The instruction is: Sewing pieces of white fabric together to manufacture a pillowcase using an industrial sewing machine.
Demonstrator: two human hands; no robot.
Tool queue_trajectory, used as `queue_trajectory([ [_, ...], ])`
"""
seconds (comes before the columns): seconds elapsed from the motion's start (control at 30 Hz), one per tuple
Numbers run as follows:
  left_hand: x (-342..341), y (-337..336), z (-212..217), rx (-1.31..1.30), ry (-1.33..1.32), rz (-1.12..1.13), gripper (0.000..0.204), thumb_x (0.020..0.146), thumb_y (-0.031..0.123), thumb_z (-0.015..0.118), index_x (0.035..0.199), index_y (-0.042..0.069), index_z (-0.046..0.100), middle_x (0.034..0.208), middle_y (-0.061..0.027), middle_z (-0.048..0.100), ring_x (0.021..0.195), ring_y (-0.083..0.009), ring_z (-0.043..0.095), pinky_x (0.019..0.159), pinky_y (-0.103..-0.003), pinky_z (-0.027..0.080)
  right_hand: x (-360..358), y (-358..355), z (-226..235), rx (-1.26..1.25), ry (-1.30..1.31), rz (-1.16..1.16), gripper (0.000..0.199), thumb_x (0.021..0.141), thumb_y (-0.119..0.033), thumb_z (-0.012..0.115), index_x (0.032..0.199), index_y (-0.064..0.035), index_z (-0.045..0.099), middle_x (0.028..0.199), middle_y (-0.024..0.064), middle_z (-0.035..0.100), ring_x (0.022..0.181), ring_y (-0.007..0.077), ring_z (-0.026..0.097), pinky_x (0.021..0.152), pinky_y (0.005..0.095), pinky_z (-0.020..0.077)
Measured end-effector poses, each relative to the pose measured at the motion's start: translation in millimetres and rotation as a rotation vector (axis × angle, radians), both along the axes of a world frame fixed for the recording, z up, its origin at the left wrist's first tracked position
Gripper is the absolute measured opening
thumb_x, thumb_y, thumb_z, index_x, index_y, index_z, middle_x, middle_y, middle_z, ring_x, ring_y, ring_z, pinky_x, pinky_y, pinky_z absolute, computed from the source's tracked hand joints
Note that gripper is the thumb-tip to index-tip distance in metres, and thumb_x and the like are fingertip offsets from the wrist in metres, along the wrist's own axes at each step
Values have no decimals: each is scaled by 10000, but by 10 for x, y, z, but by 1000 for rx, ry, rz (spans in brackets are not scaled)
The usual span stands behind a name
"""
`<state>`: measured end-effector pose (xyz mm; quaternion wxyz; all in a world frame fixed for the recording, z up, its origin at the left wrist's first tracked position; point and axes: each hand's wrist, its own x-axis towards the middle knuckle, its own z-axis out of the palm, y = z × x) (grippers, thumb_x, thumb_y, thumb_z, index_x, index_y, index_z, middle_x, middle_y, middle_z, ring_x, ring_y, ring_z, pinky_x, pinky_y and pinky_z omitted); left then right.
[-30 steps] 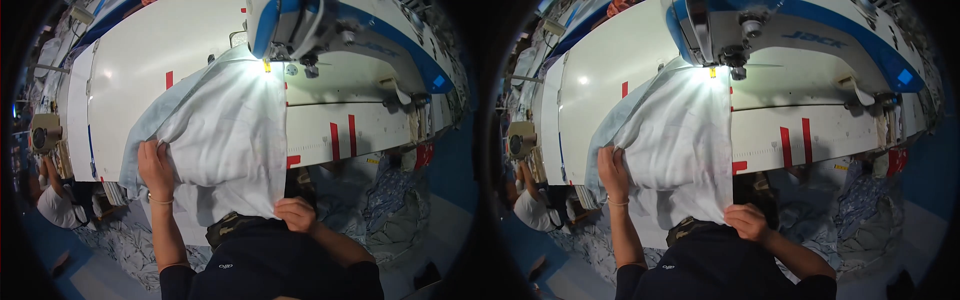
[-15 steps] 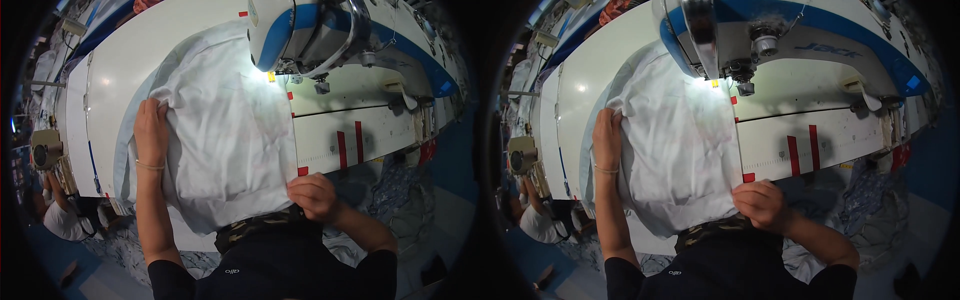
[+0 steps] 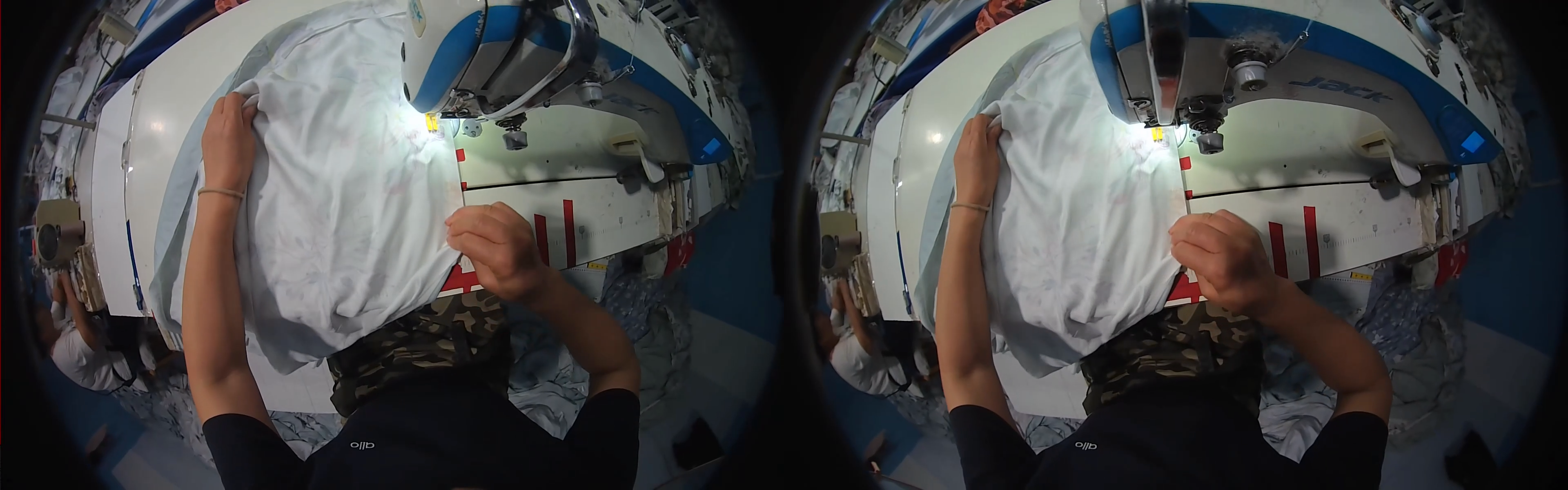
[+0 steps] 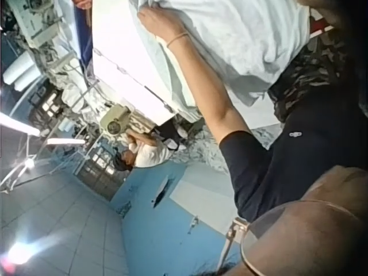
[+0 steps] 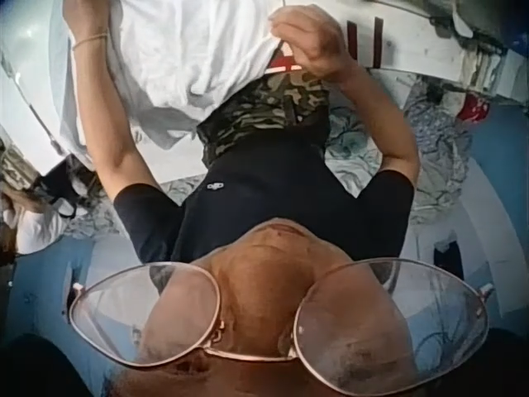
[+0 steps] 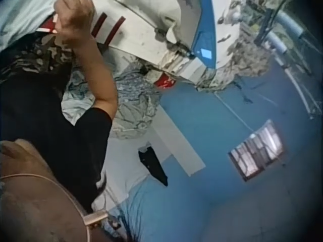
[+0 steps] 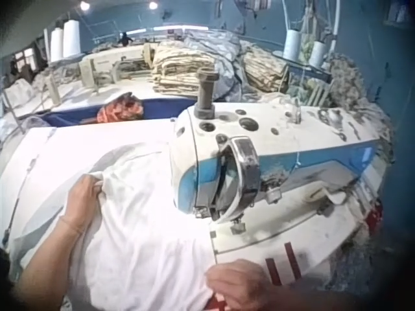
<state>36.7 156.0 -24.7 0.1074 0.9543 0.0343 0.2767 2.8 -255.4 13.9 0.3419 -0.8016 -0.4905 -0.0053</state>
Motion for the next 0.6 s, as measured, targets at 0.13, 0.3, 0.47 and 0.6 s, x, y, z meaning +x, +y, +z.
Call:
queue_trajectory([
  [0.13, 196, 131, 1, 4, -24, 1, 119, 920, 99, 644, 975, 47, 553, 946, -173, 639, 855, -399, 627, 728, -469, 503, 175, 121, 8, 15, -56, -25, 164, 715, 81, 654, 851, -8, 673, 970, 88, 685, 918, 269, 680, 762, 366, 497],
  [0.3, 338, 211, -19, -6, -43, 3, 122, 900, 86, 645, 966, 44, 551, 921, -176, 623, 875, -395, 618, 740, -470, 499, 306, 267, 19, 86, -144, -76, 178, 707, 105, 670, 838, -17, 665, 943, 81, 685, 903, 271, 676, 779, 368, 507],
  [0.47, 282, 241, 58, -77, 2, -16, 176, 892, 130, 675, 998, 35, 571, 968, -178, 625, 920, -392, 616, 793, -456, 500, 274, 318, 13, 146, -98, -180, 187, 760, 127, 654, 906, 10, 660, 1028, 120, 667, 961, 313, 661, 860, 386, 523],
  [0.6, -396, 164, 443, -196, 162, -19, 345, 841, 243, 766, 1024, 9, 591, 1054, -203, 611, 968, -394, 617, 817, -458, 502, -536, 313, 147, 169, -20, -293, 315, 782, 162, 604, 1047, 9, 679, 1078, 160, 641, 983, 329, 666, 819, 378, 561],
])
